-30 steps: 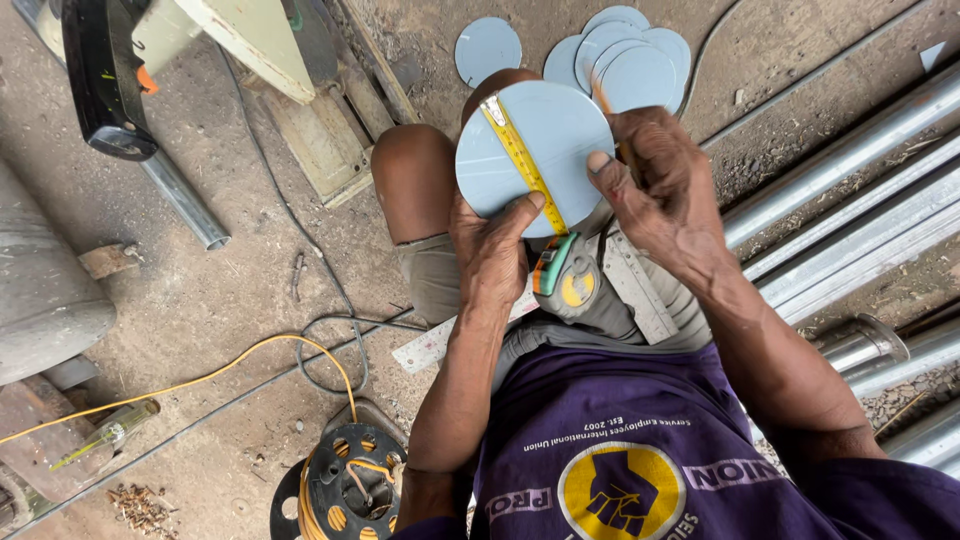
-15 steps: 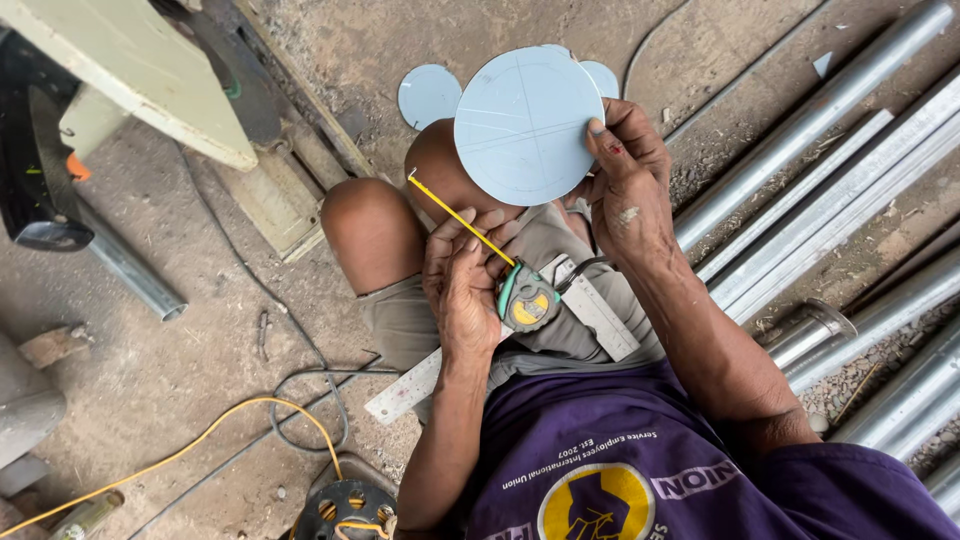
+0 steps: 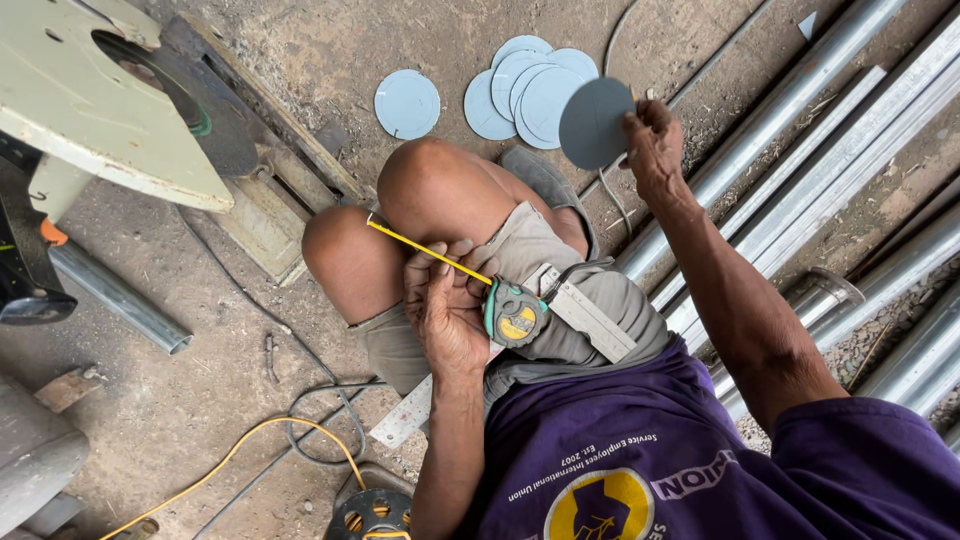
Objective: The person measures and marks multiple light-blue circular discs with a tape measure and pencil. They draw diameters and cross marks on each disc, then stack the marked discs together.
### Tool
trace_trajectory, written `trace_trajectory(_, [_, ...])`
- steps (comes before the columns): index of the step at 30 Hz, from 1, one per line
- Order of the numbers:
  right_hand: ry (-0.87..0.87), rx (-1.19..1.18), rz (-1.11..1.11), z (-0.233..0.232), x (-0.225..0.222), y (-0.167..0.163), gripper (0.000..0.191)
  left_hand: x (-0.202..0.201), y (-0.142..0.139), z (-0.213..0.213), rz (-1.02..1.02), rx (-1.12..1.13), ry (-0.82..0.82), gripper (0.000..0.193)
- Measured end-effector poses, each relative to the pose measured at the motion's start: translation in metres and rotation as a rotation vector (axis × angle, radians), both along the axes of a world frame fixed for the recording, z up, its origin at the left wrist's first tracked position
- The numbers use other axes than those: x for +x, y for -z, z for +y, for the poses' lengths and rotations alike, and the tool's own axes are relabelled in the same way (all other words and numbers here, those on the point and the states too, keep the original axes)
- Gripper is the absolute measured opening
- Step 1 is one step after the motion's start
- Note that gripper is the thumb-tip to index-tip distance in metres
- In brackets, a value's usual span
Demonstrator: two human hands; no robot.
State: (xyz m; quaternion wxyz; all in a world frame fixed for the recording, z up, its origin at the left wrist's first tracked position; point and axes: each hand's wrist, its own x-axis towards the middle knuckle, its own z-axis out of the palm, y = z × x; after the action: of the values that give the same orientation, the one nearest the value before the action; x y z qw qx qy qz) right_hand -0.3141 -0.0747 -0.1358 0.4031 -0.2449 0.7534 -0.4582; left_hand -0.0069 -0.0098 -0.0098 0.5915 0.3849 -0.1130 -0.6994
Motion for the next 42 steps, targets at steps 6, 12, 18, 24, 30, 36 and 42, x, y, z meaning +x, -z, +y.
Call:
trace_trajectory(6, [0.052, 0.114, -0.131, -0.026, -0.007, 0.053, 0.024, -0.01, -0.003, -0.001, -0.053, -0.042, 0.009, 0.019])
trace_trajectory(12, [-0.178, -0.066, 0.18, -0.03, 0.017, -0.036, 0.051, -0.022, -0.048, -0.019, -0.3, -0.21, -0.002, 0.02])
trace_trajectory(18, [-0.66, -0.71, 0.585, 0.03, 0.096, -0.163, 0.102, -0.04, -0.092, -0.084, -0.665, -0.302, -0.018, 0.017])
trace_trajectory(24, [-0.53, -0.681, 0.573, 0.0, 0.123, -0.191, 0.091, -0.044, -0.127, -0.136, -0.597, -0.606, 0.222, 0.021])
trace_trajectory(30, [-0.306, -0.564, 0.507, -0.021, 0.157, -0.172, 0.058, 0.028, -0.087, -0.234, -0.486, -0.647, 0.584, 0.029])
trace_trajectory(36, [-0.14, -0.53, 0.552, -0.063, 0.173, -0.152, 0.054, 0.054, 0.109, -0.365, -1.24, -0.453, 0.644, 0.055])
trace_trajectory(42, [-0.155, -0.451, 0.386, -0.084, 0.175, -0.138, 0.059, 0.076, 0.265, -0.411, -1.867, -0.322, 1.349, 0.101])
